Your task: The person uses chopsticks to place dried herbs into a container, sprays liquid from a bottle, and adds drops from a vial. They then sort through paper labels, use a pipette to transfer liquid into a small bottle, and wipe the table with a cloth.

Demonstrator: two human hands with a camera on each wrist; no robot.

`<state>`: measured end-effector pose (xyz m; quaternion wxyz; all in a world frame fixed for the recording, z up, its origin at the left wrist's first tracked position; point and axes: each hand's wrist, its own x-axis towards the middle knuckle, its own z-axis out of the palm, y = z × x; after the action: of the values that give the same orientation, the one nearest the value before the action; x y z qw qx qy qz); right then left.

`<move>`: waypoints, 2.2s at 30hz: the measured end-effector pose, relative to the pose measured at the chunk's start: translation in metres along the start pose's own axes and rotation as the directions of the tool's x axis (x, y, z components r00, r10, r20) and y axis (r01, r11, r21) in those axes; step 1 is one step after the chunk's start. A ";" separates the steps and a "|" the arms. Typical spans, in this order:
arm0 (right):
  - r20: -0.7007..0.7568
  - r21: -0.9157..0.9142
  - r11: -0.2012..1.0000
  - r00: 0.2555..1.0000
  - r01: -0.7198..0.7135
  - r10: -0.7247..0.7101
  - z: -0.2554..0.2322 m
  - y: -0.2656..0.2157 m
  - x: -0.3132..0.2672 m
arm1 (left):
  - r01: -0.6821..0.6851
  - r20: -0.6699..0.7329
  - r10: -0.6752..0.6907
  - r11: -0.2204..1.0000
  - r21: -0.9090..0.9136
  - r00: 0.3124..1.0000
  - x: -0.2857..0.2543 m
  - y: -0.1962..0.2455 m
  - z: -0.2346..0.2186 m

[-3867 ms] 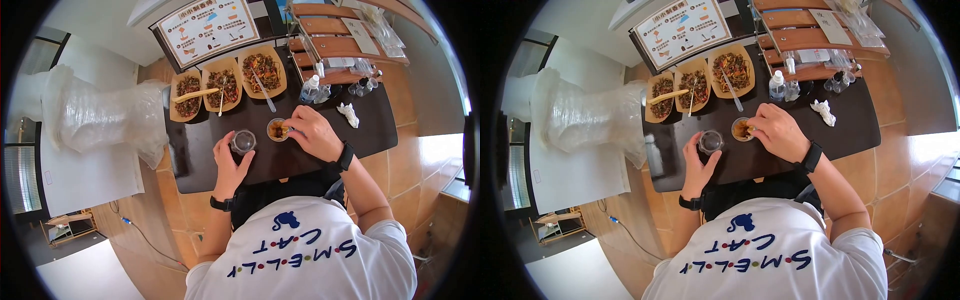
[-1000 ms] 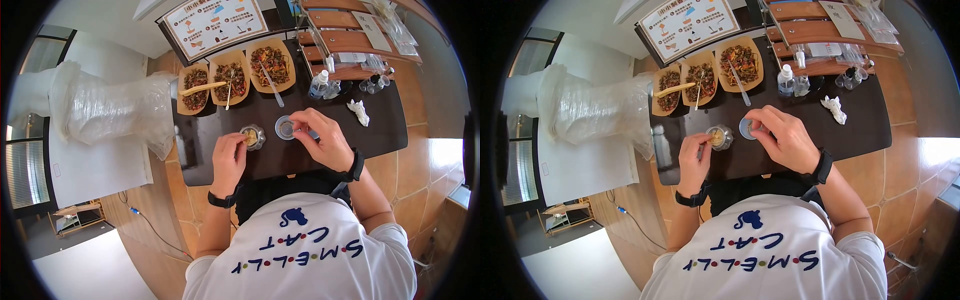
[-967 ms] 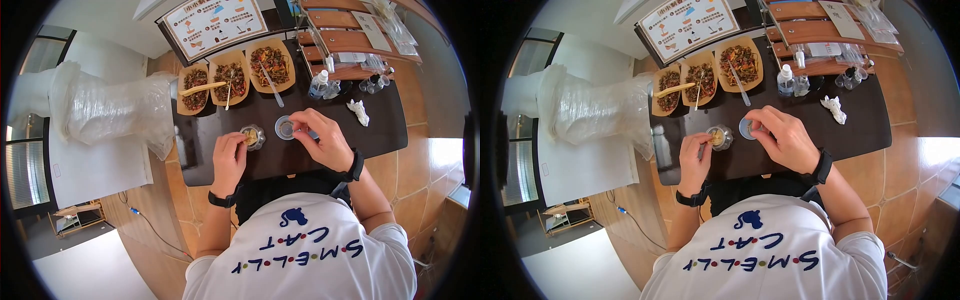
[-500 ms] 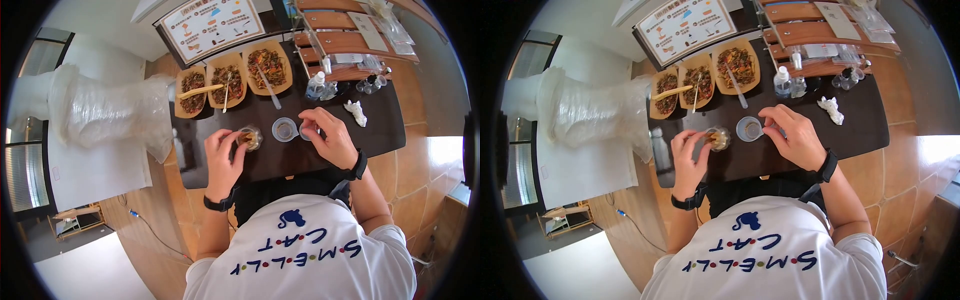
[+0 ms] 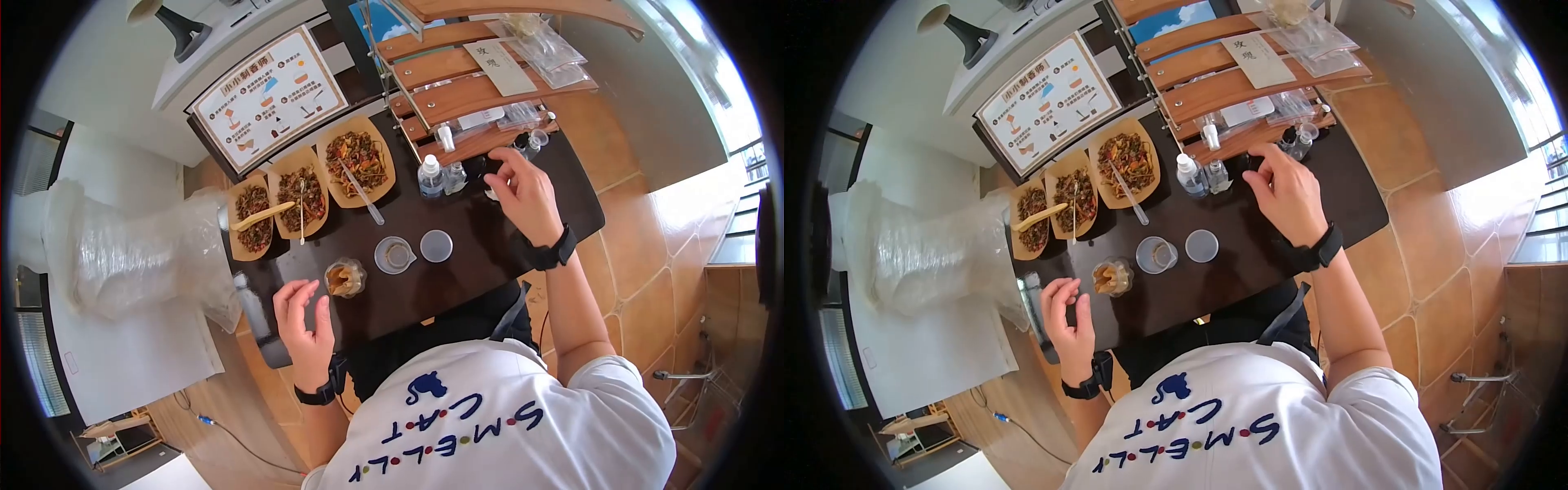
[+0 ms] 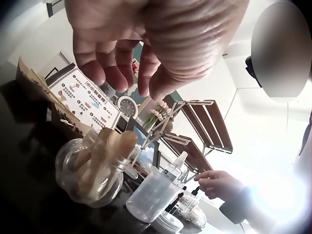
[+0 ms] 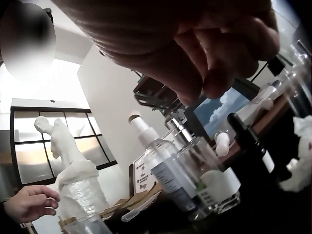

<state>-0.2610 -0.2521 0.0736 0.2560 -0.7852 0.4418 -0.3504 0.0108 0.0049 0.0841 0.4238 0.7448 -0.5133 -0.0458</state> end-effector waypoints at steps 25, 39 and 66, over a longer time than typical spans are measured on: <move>0.102 -0.324 0.946 0.995 0.019 0.015 0.020 0.013 0.024 | -0.007 0.030 0.009 0.998 -0.069 1.000 -0.011 -0.001 0.004; 0.314 0.383 0.919 0.949 -0.091 -0.037 -0.010 -0.078 -0.014 | 0.075 -0.006 -0.076 0.995 -0.066 0.997 -0.027 -0.013 -0.005; 0.427 0.315 0.949 0.893 -0.001 -0.141 0.047 -0.081 -0.030 | 0.064 -0.039 -0.068 0.995 -0.082 0.997 -0.033 -0.022 -0.006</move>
<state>-0.1941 -0.1823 0.0926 0.4557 -0.8104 0.2830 -0.2355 0.0139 0.0375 0.0607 0.4624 0.7445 -0.4772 -0.0649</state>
